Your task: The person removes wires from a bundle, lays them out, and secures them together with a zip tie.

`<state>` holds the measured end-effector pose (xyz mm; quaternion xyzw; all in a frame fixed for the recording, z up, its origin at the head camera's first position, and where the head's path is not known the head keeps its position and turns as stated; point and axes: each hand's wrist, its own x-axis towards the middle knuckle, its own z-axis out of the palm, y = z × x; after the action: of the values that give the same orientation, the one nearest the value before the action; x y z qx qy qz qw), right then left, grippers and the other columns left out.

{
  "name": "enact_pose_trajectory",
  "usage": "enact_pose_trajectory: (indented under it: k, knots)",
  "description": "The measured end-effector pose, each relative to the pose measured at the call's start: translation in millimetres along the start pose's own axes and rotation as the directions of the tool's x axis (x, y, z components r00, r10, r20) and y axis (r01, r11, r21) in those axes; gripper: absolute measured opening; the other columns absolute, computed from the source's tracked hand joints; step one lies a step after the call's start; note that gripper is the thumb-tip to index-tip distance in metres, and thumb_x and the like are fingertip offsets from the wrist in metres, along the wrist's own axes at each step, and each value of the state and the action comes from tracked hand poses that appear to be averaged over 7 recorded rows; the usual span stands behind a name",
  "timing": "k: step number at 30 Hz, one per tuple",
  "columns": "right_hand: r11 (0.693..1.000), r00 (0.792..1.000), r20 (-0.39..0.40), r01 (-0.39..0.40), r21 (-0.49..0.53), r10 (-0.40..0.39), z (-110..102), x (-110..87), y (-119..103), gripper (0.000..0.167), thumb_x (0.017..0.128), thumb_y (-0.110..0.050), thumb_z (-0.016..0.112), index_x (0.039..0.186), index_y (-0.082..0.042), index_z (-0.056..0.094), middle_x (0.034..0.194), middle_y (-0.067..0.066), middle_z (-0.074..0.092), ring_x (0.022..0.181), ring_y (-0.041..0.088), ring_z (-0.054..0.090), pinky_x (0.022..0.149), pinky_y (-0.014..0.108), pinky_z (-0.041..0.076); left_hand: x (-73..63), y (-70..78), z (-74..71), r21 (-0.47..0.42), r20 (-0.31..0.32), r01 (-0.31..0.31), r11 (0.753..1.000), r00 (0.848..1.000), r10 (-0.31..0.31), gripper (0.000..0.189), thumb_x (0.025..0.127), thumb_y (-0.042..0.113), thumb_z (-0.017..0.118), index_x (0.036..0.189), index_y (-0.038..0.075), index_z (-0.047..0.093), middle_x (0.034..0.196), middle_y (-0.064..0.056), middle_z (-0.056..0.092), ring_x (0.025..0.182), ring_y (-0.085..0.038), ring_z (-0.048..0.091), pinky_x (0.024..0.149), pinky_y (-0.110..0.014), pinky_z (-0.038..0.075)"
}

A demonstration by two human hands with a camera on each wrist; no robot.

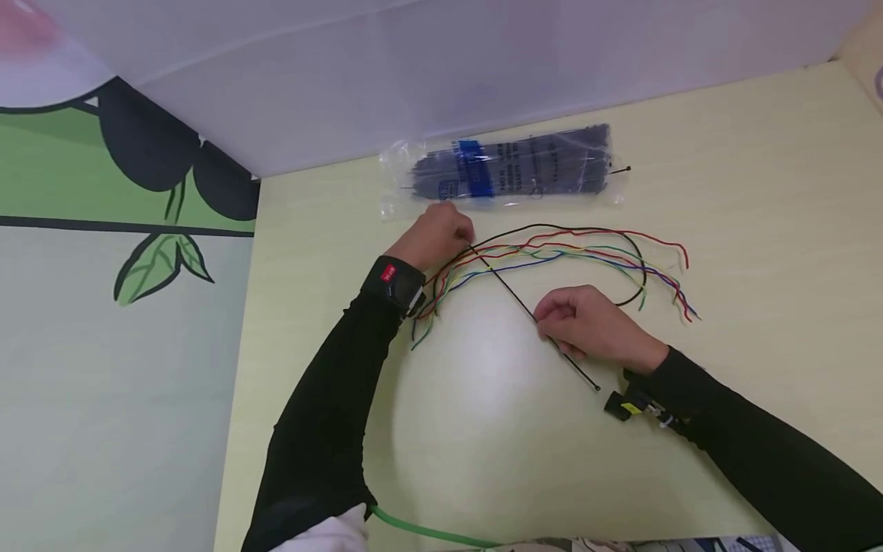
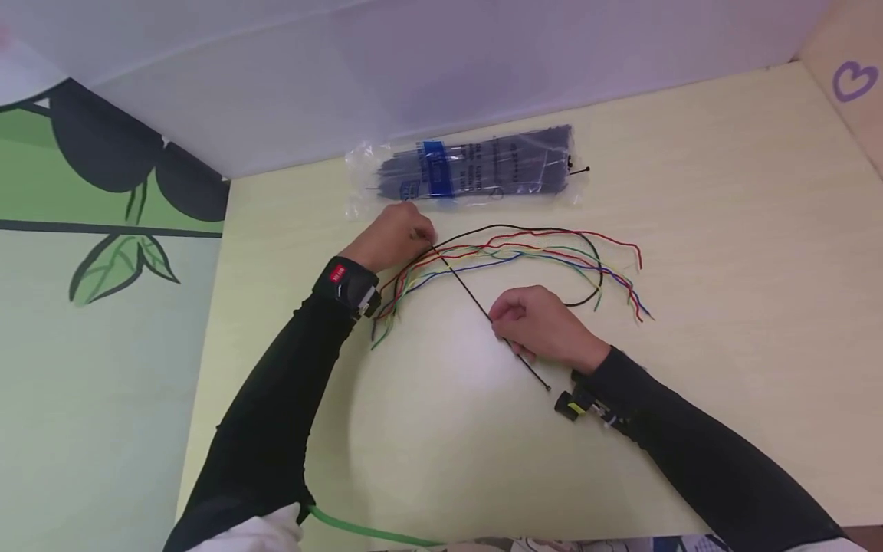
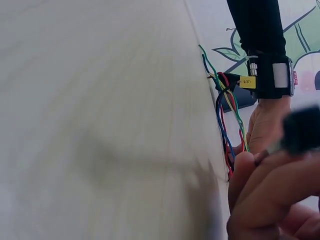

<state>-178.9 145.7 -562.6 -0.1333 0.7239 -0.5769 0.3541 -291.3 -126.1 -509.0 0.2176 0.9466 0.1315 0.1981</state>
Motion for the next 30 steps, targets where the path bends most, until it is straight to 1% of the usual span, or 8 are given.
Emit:
enact_pose_trajectory:
  k: [5,7,9,13,17,23,28,30]
  knots:
    - [1.000,1.000,-0.002,0.000,-0.019,0.000,-1,0.1,-1,0.015,0.094,-0.013,0.060,0.106,-0.005,0.063,0.073,0.011,0.061,0.052,0.017,0.053,0.050,0.030,0.050,-5.4,0.4,4.1,0.089,0.077,0.055,0.995,0.995,-0.062,0.018,0.104,0.013,0.045,0.108,0.015,0.062,0.112,-0.009,0.040,0.091,-0.021,0.044,0.075,-0.033,0.043]
    - [1.000,1.000,-0.003,0.006,-0.030,-0.006,-1,0.6,-2,0.014,0.095,-0.013,0.060,0.106,-0.005,0.063,0.074,0.011,0.061,0.052,0.017,0.054,0.050,0.030,0.051,-6.7,-1.3,4.6,0.097,0.101,0.079,0.992,0.991,-0.089,0.017,0.105,0.017,0.041,0.110,0.013,0.057,0.112,-0.009,0.037,0.091,-0.021,0.043,0.074,-0.033,0.042]
    - [0.999,1.000,-0.003,0.017,-0.042,-0.017,0,1.4,-2,0.014,0.095,-0.013,0.058,0.106,-0.005,0.063,0.074,0.012,0.062,0.052,0.017,0.054,0.050,0.030,0.051,-7.9,-3.0,3.1,0.060,0.104,0.094,0.994,0.989,-0.100,0.018,0.106,0.019,0.039,0.109,0.010,0.055,0.109,-0.010,0.043,0.089,-0.022,0.045,0.075,-0.035,0.041]
    - [0.998,0.999,-0.004,0.031,-0.053,-0.032,1,3.0,-2,0.014,0.097,-0.011,0.055,0.107,-0.004,0.062,0.076,0.011,0.062,0.052,0.016,0.053,0.051,0.029,0.051,-12.6,-8.3,-0.5,-0.017,0.074,0.120,0.993,0.990,-0.118,0.019,0.103,0.013,0.042,0.114,0.010,0.058,0.103,-0.008,0.055,0.095,-0.023,0.049,0.085,-0.036,0.044]
    - [0.999,1.000,-0.002,0.018,-0.041,-0.018,2,4.7,-2,0.014,0.097,-0.011,0.055,0.107,-0.002,0.061,0.076,0.012,0.060,0.053,0.016,0.053,0.051,0.030,0.051,-20.8,-17.5,-0.8,-0.029,0.025,0.111,0.993,0.994,-0.111,0.033,0.096,0.005,0.050,0.124,0.014,0.065,0.110,-0.008,0.056,0.102,-0.022,0.048,0.090,-0.037,0.046]
    - [0.999,1.000,0.004,0.004,-0.038,-0.004,2,7.7,-5,0.014,0.097,-0.011,0.056,0.107,-0.002,0.060,0.075,0.011,0.059,0.053,0.017,0.053,0.051,0.031,0.051,-24.3,-23.7,1.3,-0.023,-0.060,0.002,1.000,0.998,-0.004,0.015,0.096,0.006,0.059,0.100,0.010,0.073,0.096,-0.007,0.057,0.093,-0.022,0.044,0.082,-0.032,0.043]
    - [0.999,1.000,0.024,0.011,-0.045,-0.010,0,11.9,-6,0.014,0.097,-0.010,0.056,0.106,-0.001,0.060,0.073,0.011,0.058,0.053,0.016,0.053,0.051,0.031,0.051,-24.8,-20.6,2.1,0.068,0.034,0.062,0.996,0.997,-0.065,0.016,0.103,0.011,0.046,0.103,0.008,0.062,0.104,-0.009,0.041,0.090,-0.020,0.042,0.076,-0.030,0.041]
    - [0.998,0.999,0.035,0.021,-0.054,-0.019,0,14.2,-8,0.014,0.097,-0.010,0.056,0.107,-0.001,0.060,0.074,0.011,0.059,0.054,0.016,0.054,0.051,0.030,0.051,-26.3,-20.7,0.9,0.068,0.059,0.091,0.993,0.994,-0.095,0.019,0.104,0.014,0.040,0.106,0.007,0.057,0.105,-0.010,0.039,0.089,-0.020,0.043,0.077,-0.030,0.041]
